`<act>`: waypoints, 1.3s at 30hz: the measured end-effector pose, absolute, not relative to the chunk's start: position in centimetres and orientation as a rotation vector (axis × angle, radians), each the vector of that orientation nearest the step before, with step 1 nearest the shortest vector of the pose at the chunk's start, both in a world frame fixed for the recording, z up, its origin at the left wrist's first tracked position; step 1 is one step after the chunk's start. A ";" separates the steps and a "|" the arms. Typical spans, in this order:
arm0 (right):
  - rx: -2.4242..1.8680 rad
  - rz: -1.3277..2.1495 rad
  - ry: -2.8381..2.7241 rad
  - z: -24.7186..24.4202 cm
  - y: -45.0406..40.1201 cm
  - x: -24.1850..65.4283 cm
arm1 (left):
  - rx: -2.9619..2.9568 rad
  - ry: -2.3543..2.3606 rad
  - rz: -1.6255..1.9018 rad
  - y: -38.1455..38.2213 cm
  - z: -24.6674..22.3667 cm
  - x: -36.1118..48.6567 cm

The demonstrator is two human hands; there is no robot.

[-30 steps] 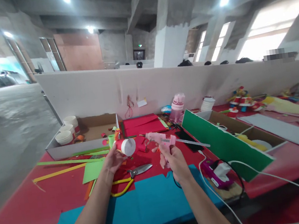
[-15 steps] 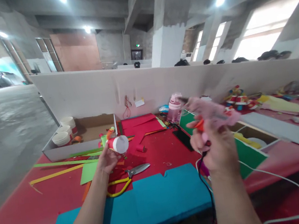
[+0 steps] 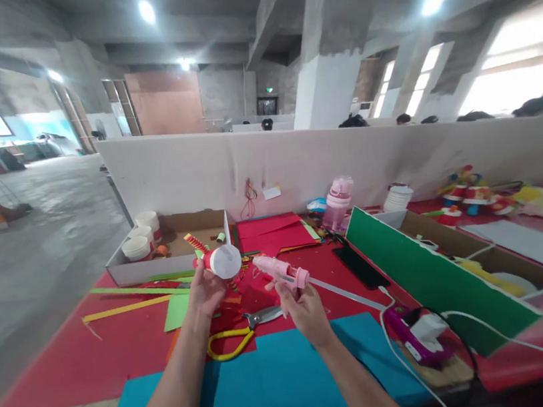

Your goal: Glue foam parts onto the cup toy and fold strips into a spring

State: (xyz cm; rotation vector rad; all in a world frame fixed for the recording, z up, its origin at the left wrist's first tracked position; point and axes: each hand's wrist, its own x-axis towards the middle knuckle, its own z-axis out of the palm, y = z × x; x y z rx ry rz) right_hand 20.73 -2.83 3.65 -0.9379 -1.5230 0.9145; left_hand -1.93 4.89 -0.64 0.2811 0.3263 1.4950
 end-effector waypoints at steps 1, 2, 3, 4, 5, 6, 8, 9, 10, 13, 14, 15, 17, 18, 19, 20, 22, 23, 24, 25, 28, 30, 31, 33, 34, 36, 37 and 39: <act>-0.944 0.900 -1.554 3.6 -2.9 20.6 | 0.279 0.327 1.492 4.9 -0.7 -2.0; -0.953 0.883 -1.578 3.5 -2.9 20.5 | 0.283 0.327 1.487 4.9 -0.7 -2.0; -0.966 0.858 -1.594 3.4 -2.9 20.4 | 0.291 0.328 1.480 4.9 -0.7 -2.0; -0.979 0.831 -1.610 3.4 -2.9 20.3 | 0.302 0.329 1.469 4.8 -0.7 -2.0; -0.988 0.801 -1.625 3.3 -2.8 20.2 | 0.314 0.330 1.459 4.7 -0.6 -1.9; -0.993 0.768 -1.640 3.3 -2.8 20.1 | 0.328 0.330 1.448 4.6 -0.6 -1.9; -0.986 0.691 -1.669 3.2 -2.7 19.9 | 0.357 0.330 1.424 4.5 -0.3 -1.7; -0.977 0.654 -1.684 3.1 -2.7 19.9 | 0.371 0.331 1.411 4.4 -0.2 -1.7; -0.967 0.620 -1.697 3.1 -2.7 19.8 | 0.382 0.331 1.400 4.3 -0.1 -1.6; -0.942 0.542 -1.734 3.0 -2.7 19.8 | 0.395 0.329 1.390 4.2 0.1 -1.6; -0.936 0.528 -1.746 3.0 -2.7 19.8 | 0.400 0.330 1.389 4.2 0.1 -1.5; -0.930 0.518 -1.754 3.0 -2.7 19.8 | 0.406 0.332 1.389 4.2 0.1 -1.5; -0.922 0.505 -1.769 3.0 -2.6 19.8 | 0.414 0.336 1.389 4.2 0.1 -1.5; -0.921 0.501 -1.773 3.0 -2.6 19.8 | 0.412 0.335 1.391 4.2 0.1 -1.5; -0.923 0.495 -1.777 3.0 -2.6 19.7 | 0.406 0.331 1.393 4.2 0.1 -1.5; -0.927 0.490 -1.778 3.0 -2.6 19.7 | 0.399 0.328 1.395 4.1 0.1 -1.4; -0.937 0.493 -1.781 3.0 -2.6 19.7 | 0.395 0.324 1.395 4.1 0.1 -1.4; -0.942 0.497 -1.782 3.0 -2.7 19.7 | 0.396 0.326 1.396 4.1 0.1 -1.4; -0.947 0.502 -1.785 3.0 -2.7 19.7 | 0.399 0.331 1.399 4.1 0.1 -1.4; -0.952 0.506 -1.789 2.9 -2.7 19.7 | 0.403 0.338 1.405 4.2 0.1 -1.4; -0.962 0.499 -1.797 2.8 -2.7 19.7 | 0.407 0.356 1.415 4.3 -0.1 -1.5; -0.964 0.491 -1.803 2.8 -2.7 19.7 | 0.414 0.354 1.405 4.4 -0.3 -1.6; -0.963 0.491 -1.806 2.8 -2.6 19.6 | 0.418 0.351 1.399 4.4 -0.4 -1.6; -0.959 0.500 -1.809 2.9 -2.6 19.6 | 0.422 0.346 1.393 4.5 -0.5 -1.7; -0.956 0.503 -1.807 2.9 -2.6 19.5 | 0.423 0.343 1.394 4.5 -0.5 -1.7; -0.955 0.497 -1.800 3.1 -2.6 19.4 | 0.426 0.341 1.394 4.4 -0.4 -1.6; -0.958 0.488 -1.798 3.1 -2.6 19.4 | 0.430 0.337 1.392 4.4 -0.3 -1.6; -0.971 0.472 -1.795 3.2 -2.5 19.3 | 0.436 0.330 1.387 4.3 -0.2 -1.5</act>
